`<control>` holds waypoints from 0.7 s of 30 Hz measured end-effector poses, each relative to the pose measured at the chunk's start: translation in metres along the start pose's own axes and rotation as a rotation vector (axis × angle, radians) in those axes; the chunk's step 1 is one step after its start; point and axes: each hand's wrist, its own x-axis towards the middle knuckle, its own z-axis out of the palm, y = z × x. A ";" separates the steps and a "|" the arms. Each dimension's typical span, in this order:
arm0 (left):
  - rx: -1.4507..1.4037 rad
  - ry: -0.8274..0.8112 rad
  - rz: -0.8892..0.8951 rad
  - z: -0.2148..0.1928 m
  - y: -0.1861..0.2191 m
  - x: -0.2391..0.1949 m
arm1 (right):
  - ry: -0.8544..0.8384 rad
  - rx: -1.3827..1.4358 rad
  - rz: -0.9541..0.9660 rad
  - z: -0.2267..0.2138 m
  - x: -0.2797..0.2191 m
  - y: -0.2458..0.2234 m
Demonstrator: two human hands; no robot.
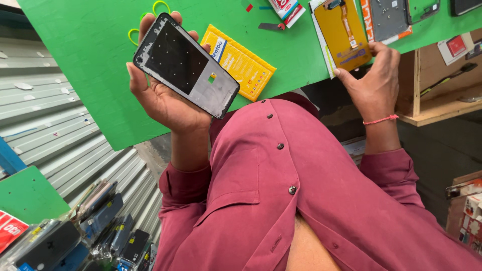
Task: The person applies adhesive along the edges of a smartphone screen using a tube, then places a back cover onto the phone and presses it into place. The person handles the phone and adhesive tube throughout the clip.
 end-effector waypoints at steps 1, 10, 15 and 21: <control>0.004 -0.005 0.007 -0.001 0.000 0.000 | 0.039 0.009 -0.039 0.001 0.001 0.002; -0.027 -0.027 0.059 0.004 -0.004 0.003 | -0.017 1.009 0.318 0.007 0.018 0.023; -0.226 -0.197 -0.088 0.014 -0.009 0.003 | 0.087 1.372 0.193 -0.029 0.035 -0.001; -0.262 -0.294 -0.182 0.035 -0.014 -0.003 | -0.106 1.258 -0.145 -0.076 0.052 -0.047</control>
